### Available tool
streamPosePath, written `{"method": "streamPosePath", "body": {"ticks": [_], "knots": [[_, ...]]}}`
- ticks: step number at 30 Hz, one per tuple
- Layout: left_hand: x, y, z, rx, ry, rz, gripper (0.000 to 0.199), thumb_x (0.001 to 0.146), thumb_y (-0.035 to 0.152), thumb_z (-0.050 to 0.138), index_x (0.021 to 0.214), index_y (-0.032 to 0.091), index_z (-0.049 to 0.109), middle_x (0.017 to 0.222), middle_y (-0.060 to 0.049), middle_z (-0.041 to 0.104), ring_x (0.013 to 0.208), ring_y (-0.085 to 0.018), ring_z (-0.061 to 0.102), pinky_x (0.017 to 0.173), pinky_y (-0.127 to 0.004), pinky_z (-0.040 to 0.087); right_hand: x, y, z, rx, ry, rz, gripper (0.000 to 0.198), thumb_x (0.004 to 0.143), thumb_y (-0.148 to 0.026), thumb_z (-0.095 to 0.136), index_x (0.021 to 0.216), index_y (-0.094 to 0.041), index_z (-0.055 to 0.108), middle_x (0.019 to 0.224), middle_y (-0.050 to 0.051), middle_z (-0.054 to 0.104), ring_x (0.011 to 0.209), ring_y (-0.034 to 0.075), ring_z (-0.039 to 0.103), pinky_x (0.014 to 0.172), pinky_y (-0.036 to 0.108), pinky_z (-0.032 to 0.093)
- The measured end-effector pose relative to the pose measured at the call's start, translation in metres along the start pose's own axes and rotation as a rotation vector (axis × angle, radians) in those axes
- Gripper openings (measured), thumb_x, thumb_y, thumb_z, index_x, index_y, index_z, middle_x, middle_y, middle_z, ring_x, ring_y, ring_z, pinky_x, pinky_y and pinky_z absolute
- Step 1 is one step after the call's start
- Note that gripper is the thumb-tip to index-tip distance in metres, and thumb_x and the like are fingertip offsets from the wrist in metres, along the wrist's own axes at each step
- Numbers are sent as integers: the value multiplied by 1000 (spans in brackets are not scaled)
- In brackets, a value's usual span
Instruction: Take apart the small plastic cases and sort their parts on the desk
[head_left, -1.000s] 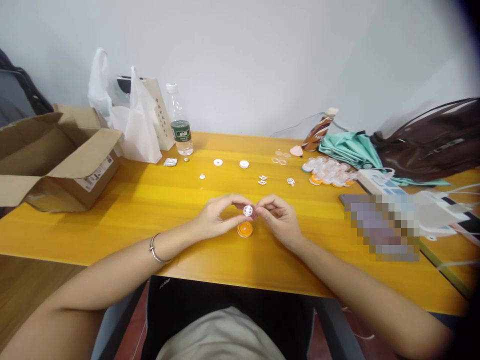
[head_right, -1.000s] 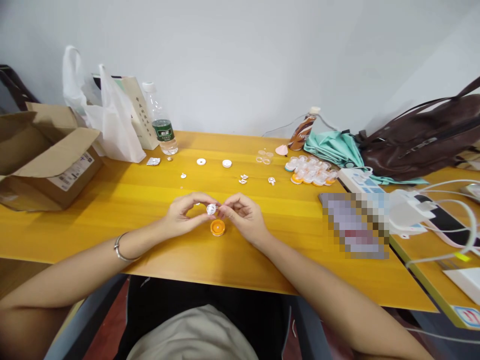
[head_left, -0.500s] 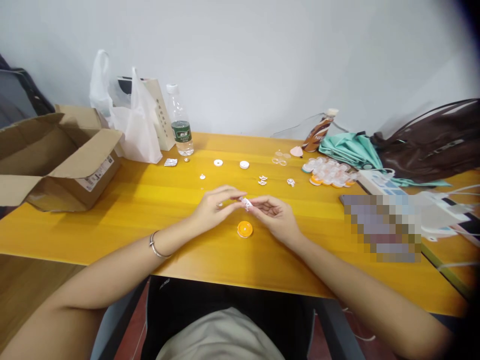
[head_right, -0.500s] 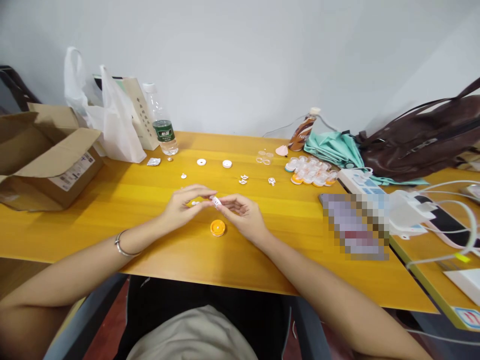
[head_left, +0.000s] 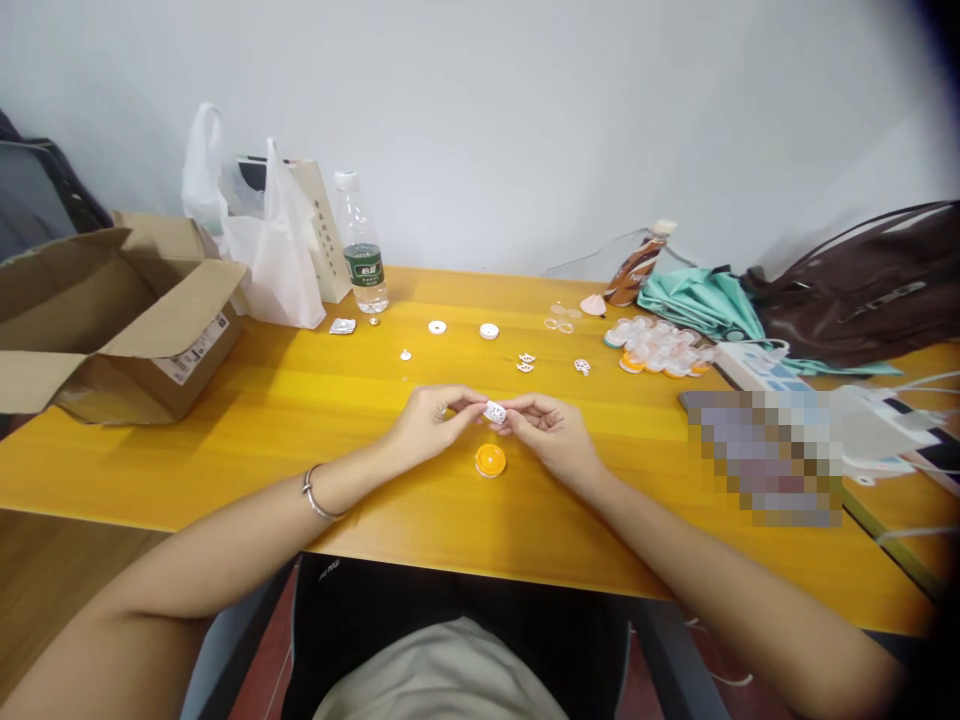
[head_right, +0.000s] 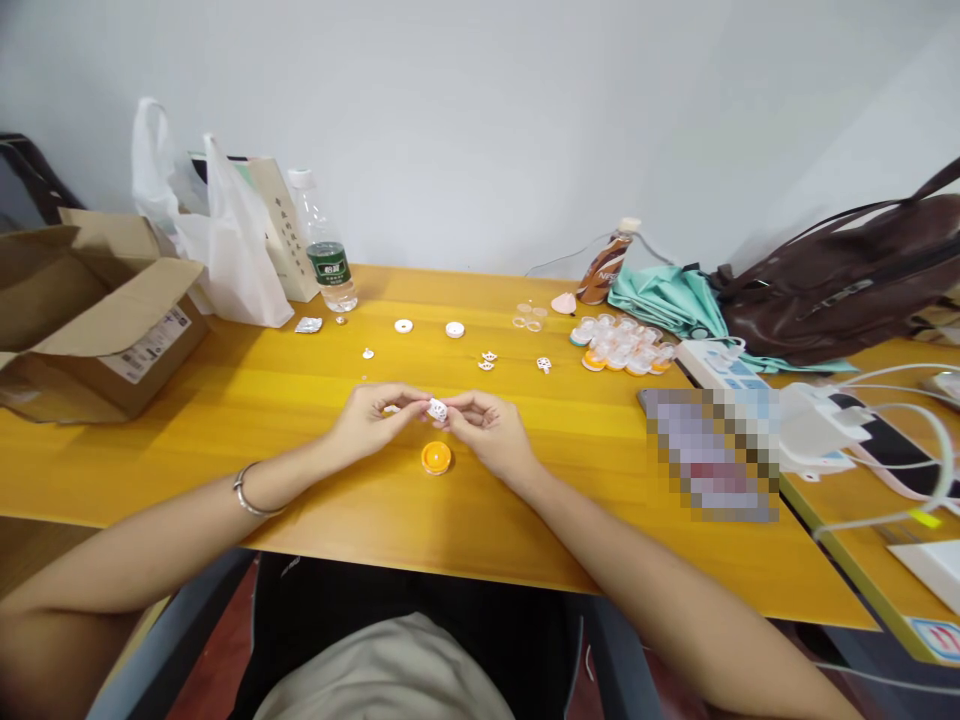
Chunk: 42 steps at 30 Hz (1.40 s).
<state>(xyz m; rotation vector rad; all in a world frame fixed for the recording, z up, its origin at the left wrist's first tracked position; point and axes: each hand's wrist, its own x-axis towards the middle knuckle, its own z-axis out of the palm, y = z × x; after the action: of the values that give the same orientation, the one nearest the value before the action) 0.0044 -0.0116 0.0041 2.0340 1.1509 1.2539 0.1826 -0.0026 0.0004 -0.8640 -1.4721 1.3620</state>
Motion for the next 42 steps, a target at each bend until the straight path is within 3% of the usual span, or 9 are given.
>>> {"method": "streamPosePath", "body": {"ticks": [8,17,23,28,34,42], "knots": [[0,4,4,-203,-64,-154,16,78,23,58,79,11,67,72,-6,70,65,-13,65,64,-23,52,1,2,-1,-46,52,34,19,64,-32,70,71,-16,63,71,3,70,59,13,64,64,28,53],[5,-4,4,-409,-178,-328,20,78,27,58,79,8,64,72,-7,69,64,-12,63,66,-24,51,5,6,-1,17,-26,69,24,63,-29,71,81,-18,60,71,-1,66,64,10,62,66,24,49],[0,-3,7,-337,-266,-234,27,83,32,52,92,11,66,90,-9,70,79,-15,65,78,-28,51,8,9,-5,102,-2,139,24,62,-32,73,72,-16,58,63,-3,63,53,6,55,56,21,44],[-2,-2,7,-240,-196,-127,36,75,30,63,105,12,61,91,-9,70,80,-16,66,79,-28,52,9,9,-5,117,14,151,25,61,-32,74,72,-16,58,59,-3,62,52,7,54,54,20,43],[-4,2,3,-71,-153,48,24,78,28,61,97,15,65,92,-7,70,79,-14,65,77,-26,52,8,9,-4,147,-31,184,27,59,-32,75,73,-16,58,62,-3,63,54,7,57,57,21,44],[-3,1,0,36,-145,230,21,80,26,57,97,14,63,89,-6,68,78,-12,64,77,-23,50,6,1,-2,224,-48,289,27,57,-30,77,70,-16,57,58,-5,62,50,5,54,52,17,40]]}}
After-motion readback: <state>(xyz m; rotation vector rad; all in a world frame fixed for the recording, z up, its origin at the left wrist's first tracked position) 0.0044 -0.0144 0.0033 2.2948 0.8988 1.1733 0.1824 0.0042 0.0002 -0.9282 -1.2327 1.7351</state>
